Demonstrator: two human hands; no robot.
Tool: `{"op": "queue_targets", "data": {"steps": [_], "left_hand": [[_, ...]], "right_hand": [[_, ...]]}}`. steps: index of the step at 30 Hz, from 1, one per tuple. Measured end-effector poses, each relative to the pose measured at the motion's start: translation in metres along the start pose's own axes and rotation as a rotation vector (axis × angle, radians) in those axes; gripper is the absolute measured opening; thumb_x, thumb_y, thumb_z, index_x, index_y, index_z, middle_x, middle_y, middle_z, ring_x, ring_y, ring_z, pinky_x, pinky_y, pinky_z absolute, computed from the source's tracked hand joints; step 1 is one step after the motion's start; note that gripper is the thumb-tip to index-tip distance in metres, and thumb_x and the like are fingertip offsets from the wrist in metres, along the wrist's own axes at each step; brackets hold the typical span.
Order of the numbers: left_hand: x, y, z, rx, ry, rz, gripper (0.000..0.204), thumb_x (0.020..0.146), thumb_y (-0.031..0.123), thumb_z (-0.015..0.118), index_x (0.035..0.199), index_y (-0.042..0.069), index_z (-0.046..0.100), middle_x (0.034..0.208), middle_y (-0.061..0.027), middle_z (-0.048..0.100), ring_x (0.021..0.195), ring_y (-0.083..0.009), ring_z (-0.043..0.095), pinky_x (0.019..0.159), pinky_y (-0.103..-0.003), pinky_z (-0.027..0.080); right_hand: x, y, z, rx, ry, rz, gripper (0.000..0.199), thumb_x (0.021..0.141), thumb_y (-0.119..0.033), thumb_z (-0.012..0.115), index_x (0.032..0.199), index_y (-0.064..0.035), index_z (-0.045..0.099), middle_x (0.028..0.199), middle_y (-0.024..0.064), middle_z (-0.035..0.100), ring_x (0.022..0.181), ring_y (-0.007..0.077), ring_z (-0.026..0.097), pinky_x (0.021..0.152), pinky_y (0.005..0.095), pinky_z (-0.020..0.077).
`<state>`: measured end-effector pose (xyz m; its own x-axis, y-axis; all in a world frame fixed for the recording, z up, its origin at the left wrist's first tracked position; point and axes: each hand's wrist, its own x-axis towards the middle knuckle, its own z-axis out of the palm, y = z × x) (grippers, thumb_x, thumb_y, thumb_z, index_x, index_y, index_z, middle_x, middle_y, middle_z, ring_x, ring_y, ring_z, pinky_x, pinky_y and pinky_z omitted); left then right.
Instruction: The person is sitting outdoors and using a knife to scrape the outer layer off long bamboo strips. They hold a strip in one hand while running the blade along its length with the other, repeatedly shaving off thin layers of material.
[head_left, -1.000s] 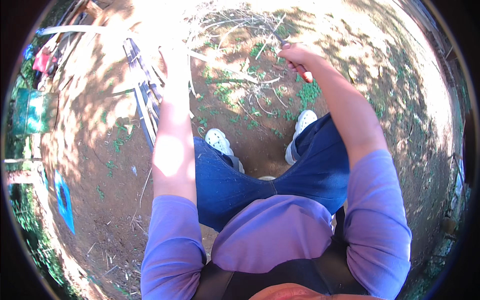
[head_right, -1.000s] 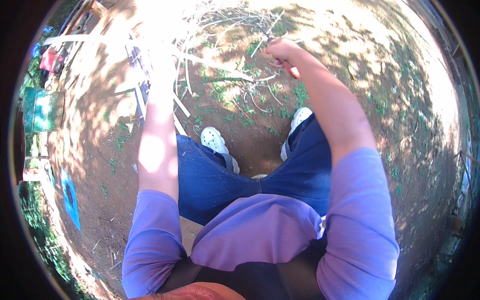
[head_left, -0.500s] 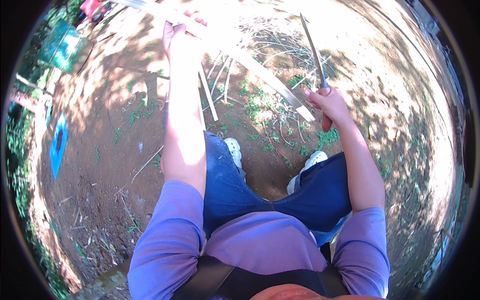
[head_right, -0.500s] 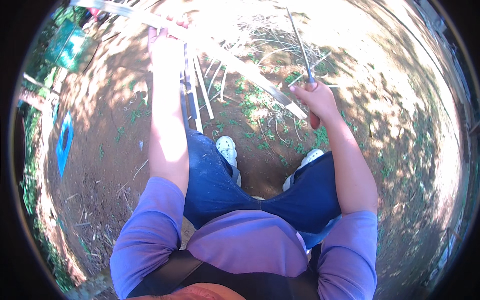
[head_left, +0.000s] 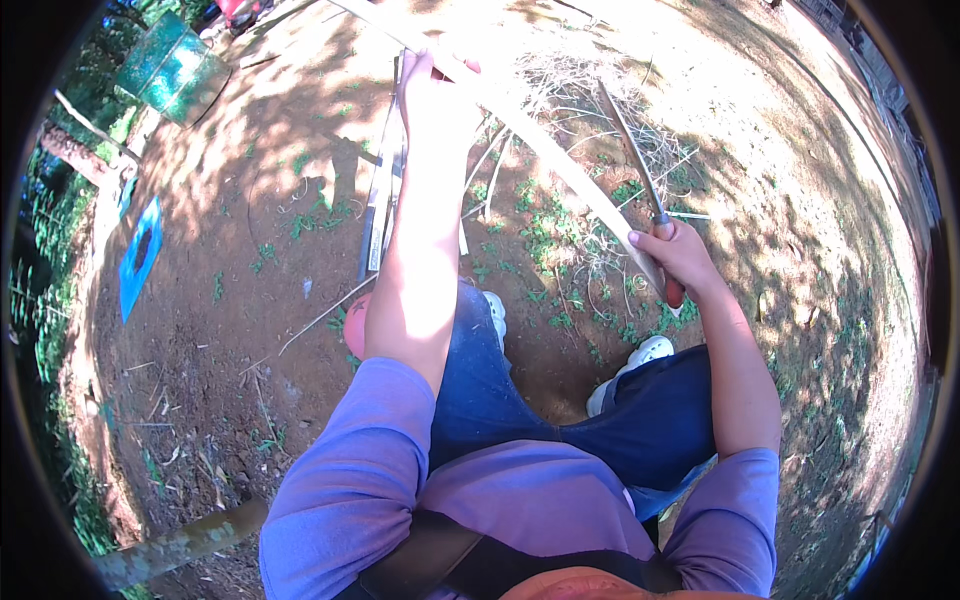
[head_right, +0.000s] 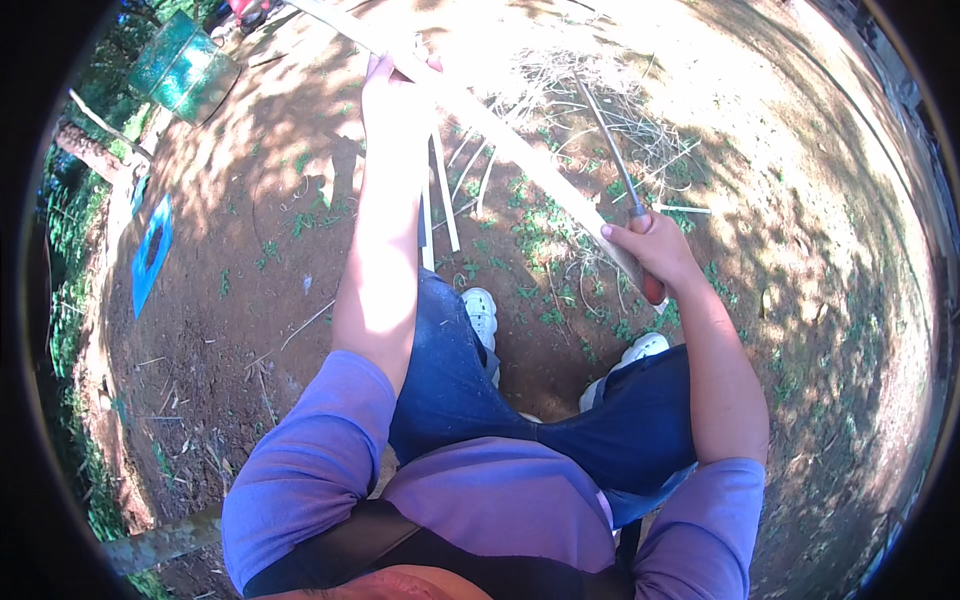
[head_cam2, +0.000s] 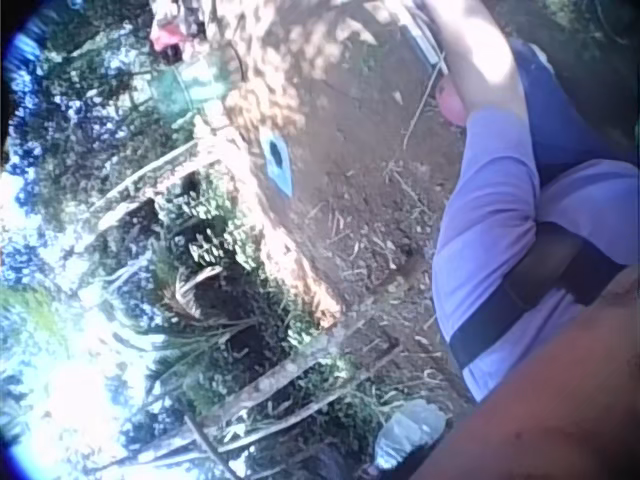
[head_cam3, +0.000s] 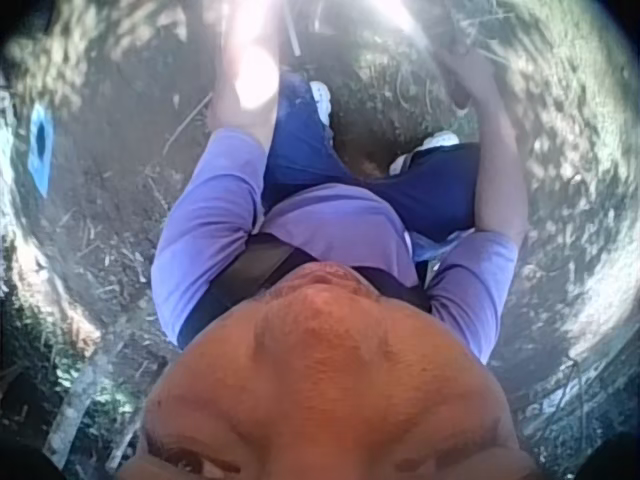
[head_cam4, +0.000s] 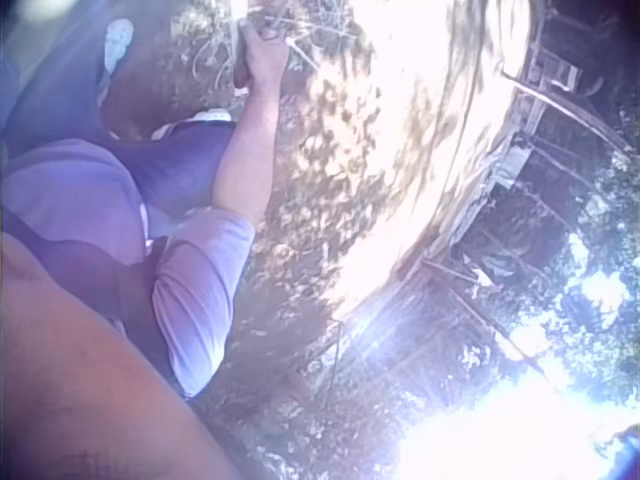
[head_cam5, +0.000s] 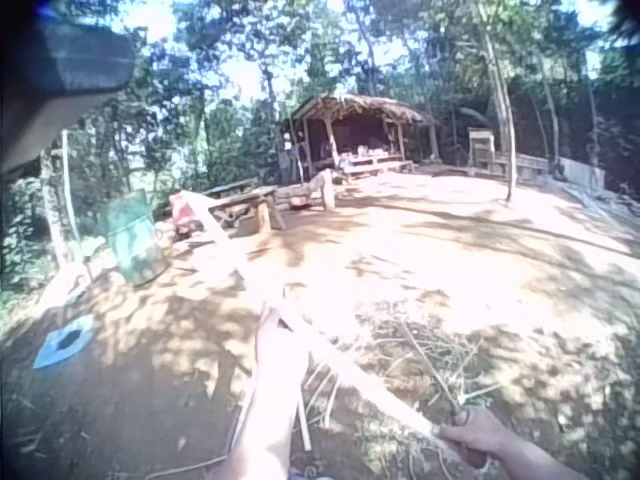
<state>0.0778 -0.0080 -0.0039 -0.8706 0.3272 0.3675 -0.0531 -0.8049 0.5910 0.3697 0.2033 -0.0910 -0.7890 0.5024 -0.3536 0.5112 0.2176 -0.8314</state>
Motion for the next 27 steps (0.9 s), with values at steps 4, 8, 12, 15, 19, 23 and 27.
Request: {"op": "queue_targets", "data": {"steps": [4, 8, 12, 15, 19, 23, 27], "left_hand": [[-0.003, 0.000, 0.014, -0.024, 0.034, -0.032, 0.017, 0.097, 0.008, 0.038, 0.109, 0.007, 0.050, 0.093, -0.0078, 0.058, 0.080, -0.0193, 0.058, 0.075, -0.036, 0.053], [-0.009, 0.018, 0.023, -0.056, -0.095, -0.072, 0.027, 0.100, 0.010, 0.041, 0.125, 0.009, 0.051, 0.100, -0.0099, 0.062, 0.085, -0.0209, 0.062, 0.075, -0.034, 0.054], [-0.007, 0.019, 0.025, 0.025, -0.108, 0.011, 0.035, 0.099, 0.008, 0.047, 0.133, 0.009, 0.044, 0.103, -0.0088, 0.062, 0.087, -0.0189, 0.062, 0.075, -0.031, 0.054], [-0.005, 0.018, 0.027, 0.106, -0.125, 0.094, 0.047, 0.097, 0.006, 0.053, 0.141, 0.010, 0.038, 0.105, -0.0077, 0.062, 0.089, -0.0169, 0.063, 0.075, -0.027, 0.053], [-0.003, 0.023, 0.033, 0.231, -0.140, 0.217, 0.066, 0.095, 0.003, 0.060, 0.152, 0.010, 0.029, 0.109, -0.0063, 0.062, 0.092, -0.0142, 0.064, 0.075, -0.022, 0.053], [-0.015, 0.025, 0.055, 0.348, -0.013, 0.323, 0.073, 0.088, -0.007, 0.065, 0.151, 0.005, 0.032, 0.101, -0.0043, 0.062, 0.084, -0.0121, 0.063, 0.074, -0.024, 0.054], [-0.025, 0.034, 0.074, 0.331, 0.033, 0.419, 0.061, 0.087, -0.008, 0.066, 0.143, 0.001, 0.043, 0.096, -0.0028, 0.063, 0.083, -0.0120, 0.062, 0.076, -0.025, 0.054]], "right_hand": [[-0.001, 0.004, -0.006, 0.122, -0.005, 0.076, 0.033, 0.083, -0.032, 0.080, 0.084, -0.0093, 0.056, 0.072, -0.0028, 0.056, 0.063, 0.0060, 0.050, 0.058, 0.0235, 0.0416], [-0.005, 0.004, -0.009, 0.167, -0.101, -0.004, 0.034, 0.080, -0.030, 0.082, 0.081, -0.0090, 0.056, 0.071, -0.0013, 0.057, 0.062, 0.0073, 0.051, 0.058, 0.0243, 0.0417], [-0.015, -0.007, -0.007, 0.148, -0.174, -0.047, 0.035, 0.077, -0.028, 0.084, 0.072, -0.0084, 0.056, 0.068, 0.0000, 0.058, 0.061, 0.0092, 0.053, 0.056, 0.0264, 0.0410], [-0.024, -0.015, -0.007, 0.243, -0.262, -0.064, 0.030, 0.080, -0.026, 0.081, 0.075, -0.0070, 0.058, 0.071, 0.0021, 0.061, 0.068, 0.0113, 0.060, 0.060, 0.0264, 0.0440], [-0.023, -0.017, -0.007, 0.269, -0.381, -0.106, 0.025, 0.085, -0.023, 0.075, 0.087, -0.0034, 0.060, 0.079, 0.0077, 0.068, 0.080, 0.0162, 0.068, 0.068, 0.0279, 0.0509], [-0.023, -0.009, -0.004, 0.350, -0.435, -0.021, 0.033, 0.087, -0.026, 0.070, 0.103, -0.0010, 0.055, 0.087, 0.0101, 0.068, 0.081, 0.0201, 0.068, 0.076, 0.0329, 0.0542], [-0.023, -0.013, 0.002, 0.410, -0.495, 0.030, 0.029, 0.094, -0.025, 0.058, 0.102, 0.0031, 0.055, 0.086, 0.0145, 0.069, 0.078, 0.0208, 0.070, 0.077, 0.0329, 0.0558]]}}
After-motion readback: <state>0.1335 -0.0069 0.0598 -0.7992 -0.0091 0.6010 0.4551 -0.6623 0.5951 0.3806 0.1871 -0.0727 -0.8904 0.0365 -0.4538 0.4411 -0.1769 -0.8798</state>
